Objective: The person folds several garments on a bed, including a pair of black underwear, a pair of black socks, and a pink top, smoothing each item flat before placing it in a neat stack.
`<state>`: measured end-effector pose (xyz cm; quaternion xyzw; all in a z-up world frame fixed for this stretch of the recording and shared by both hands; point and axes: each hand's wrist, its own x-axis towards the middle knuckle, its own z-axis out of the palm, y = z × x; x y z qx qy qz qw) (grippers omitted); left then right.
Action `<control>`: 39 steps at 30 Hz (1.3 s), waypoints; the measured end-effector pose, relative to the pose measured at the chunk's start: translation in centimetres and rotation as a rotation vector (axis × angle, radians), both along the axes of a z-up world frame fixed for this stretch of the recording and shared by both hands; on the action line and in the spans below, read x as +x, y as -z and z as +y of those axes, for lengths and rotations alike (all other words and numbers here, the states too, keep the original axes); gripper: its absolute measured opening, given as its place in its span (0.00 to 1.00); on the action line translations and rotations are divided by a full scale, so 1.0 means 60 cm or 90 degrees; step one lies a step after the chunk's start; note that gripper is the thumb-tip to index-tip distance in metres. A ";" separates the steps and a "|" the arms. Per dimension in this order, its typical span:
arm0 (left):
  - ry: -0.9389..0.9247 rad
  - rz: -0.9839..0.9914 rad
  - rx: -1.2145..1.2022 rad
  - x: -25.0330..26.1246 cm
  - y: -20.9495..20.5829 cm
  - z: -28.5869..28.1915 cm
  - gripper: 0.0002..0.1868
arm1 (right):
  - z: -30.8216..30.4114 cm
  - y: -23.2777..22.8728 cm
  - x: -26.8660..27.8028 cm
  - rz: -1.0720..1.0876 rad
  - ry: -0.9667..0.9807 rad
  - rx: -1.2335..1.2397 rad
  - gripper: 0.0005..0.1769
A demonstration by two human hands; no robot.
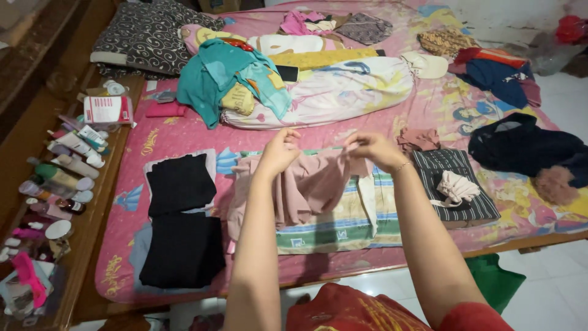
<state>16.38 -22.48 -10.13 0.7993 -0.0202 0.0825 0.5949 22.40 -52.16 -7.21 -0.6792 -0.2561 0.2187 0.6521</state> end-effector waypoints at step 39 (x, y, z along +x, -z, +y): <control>0.008 -0.067 -0.290 -0.019 0.019 -0.042 0.15 | 0.159 -0.051 -0.030 0.093 0.021 0.012 0.11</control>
